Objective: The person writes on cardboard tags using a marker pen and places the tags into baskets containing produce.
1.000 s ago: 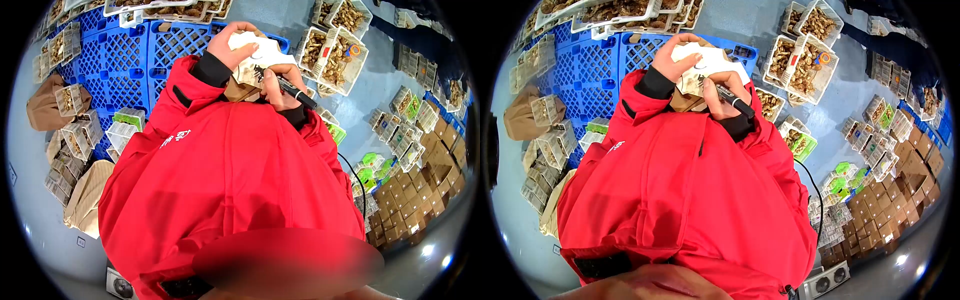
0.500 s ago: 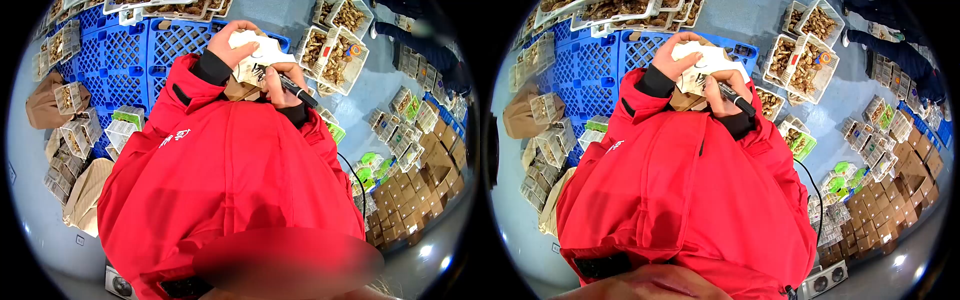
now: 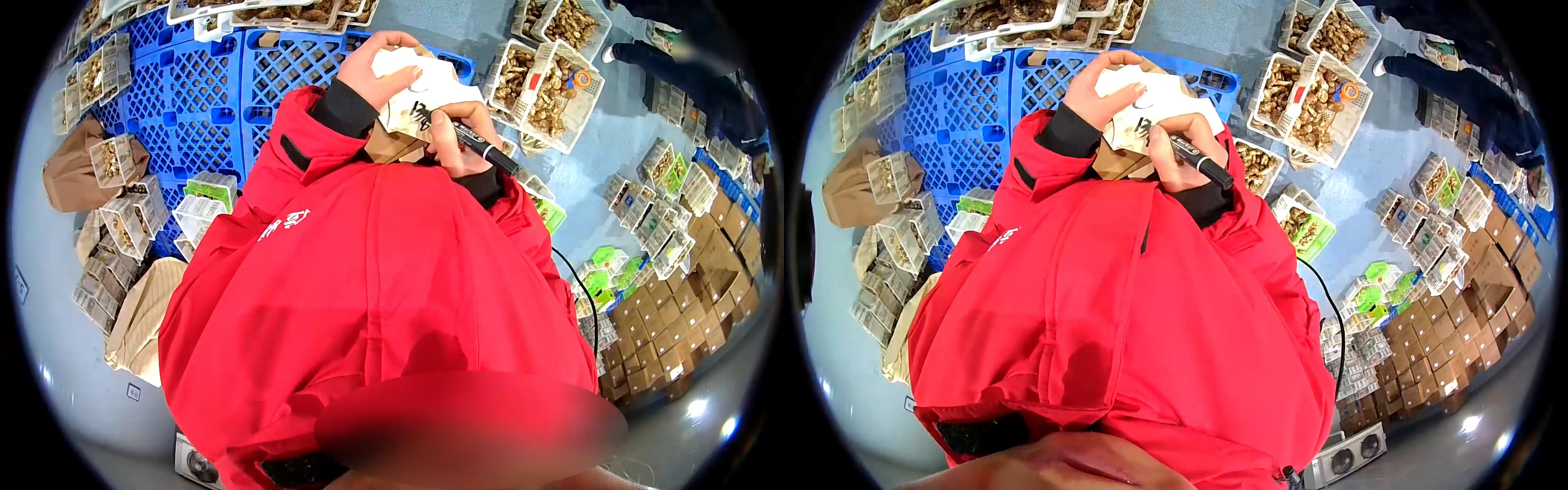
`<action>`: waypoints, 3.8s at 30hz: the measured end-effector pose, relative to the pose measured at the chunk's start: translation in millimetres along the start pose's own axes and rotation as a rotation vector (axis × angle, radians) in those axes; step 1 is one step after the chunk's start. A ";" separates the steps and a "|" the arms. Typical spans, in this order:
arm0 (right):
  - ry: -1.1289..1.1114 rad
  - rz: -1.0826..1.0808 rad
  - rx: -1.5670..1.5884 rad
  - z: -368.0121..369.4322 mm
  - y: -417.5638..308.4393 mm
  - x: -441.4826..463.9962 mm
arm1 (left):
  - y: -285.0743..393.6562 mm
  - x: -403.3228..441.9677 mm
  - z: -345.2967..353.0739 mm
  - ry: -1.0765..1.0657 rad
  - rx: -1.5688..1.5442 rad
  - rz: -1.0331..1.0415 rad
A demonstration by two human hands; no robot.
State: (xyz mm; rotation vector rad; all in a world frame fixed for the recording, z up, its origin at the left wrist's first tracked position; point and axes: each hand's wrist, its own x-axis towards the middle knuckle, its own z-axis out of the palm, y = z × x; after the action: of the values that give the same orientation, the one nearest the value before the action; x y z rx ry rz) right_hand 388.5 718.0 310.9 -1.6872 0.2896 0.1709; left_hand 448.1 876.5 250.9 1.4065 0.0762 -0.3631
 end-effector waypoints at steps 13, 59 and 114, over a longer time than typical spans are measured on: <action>0.036 -0.051 0.023 -5.2 -4.1 -2.1 | -2.1 -1.7 0.6 0.016 -0.005 0.012; -0.872 -0.130 0.557 36.0 -0.9 46.1 | 7.8 -57.4 -62.4 -0.027 -1.162 0.072; -0.651 0.007 0.120 106.7 -24.8 106.9 | -21.8 -66.9 -129.6 0.269 -0.409 0.100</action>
State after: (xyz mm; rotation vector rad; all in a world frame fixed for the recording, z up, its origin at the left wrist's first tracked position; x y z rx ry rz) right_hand 503.6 816.6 290.0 -1.4248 -0.1799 0.6755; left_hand 399.6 1013.5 225.8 1.0410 0.2836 -0.0657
